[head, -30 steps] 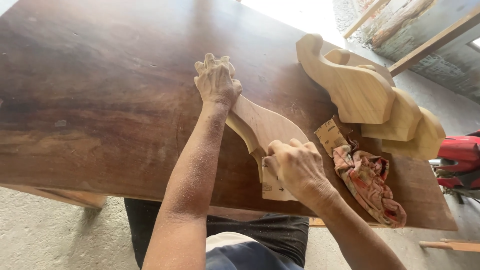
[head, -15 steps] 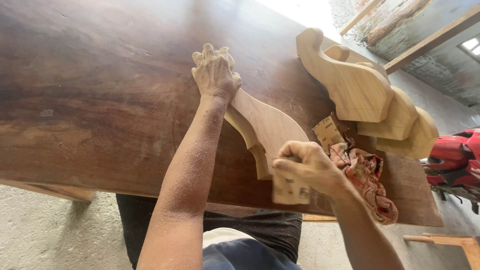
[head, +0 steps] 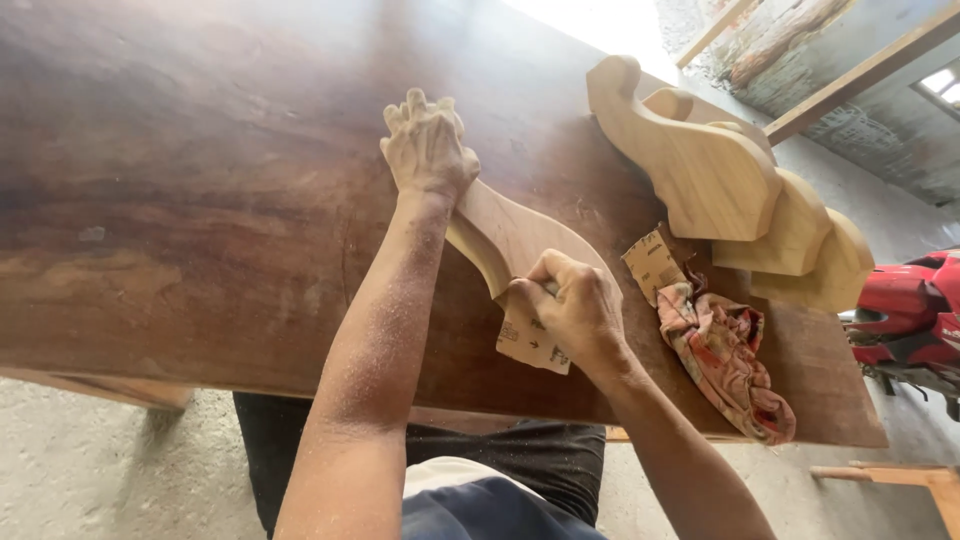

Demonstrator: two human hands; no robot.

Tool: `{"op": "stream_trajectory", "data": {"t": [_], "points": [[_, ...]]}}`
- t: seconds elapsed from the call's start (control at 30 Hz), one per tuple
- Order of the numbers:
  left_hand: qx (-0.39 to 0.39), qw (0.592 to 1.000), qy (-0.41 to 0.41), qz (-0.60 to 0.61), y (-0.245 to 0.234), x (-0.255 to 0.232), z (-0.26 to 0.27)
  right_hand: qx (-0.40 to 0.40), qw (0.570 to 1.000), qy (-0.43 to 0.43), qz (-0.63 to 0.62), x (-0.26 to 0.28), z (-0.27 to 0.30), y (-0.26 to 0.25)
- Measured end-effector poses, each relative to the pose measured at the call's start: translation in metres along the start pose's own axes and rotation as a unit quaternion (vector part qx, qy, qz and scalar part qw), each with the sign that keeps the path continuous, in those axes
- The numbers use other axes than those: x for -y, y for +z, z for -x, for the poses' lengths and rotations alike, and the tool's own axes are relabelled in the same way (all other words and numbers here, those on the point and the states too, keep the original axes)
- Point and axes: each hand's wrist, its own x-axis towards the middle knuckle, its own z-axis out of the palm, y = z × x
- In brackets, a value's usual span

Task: The person is sanding a wooden furniture leg using sandpaper.

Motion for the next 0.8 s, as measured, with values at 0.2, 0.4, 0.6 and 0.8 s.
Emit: {"op": "stream_trajectory", "data": {"t": [0.2,0.4,0.6,0.8], "points": [[-0.019,1.0,-0.009,0.014,0.003,0.002,-0.01,0.032,0.998,0.026,-0.043,-0.011,-0.004,0.001],[-0.024,1.0,0.009,0.015,0.004,0.001,-0.002,0.01,0.995,0.096,-0.007,-0.001,-0.004,0.006],[-0.019,1.0,0.005,0.013,0.011,0.007,0.004,0.005,1.0,0.017,-0.001,-0.005,0.003,0.007],[-0.069,0.997,0.024,0.007,0.005,0.003,-0.01,0.006,0.999,0.041,-0.016,-0.01,0.0,0.0]]}}
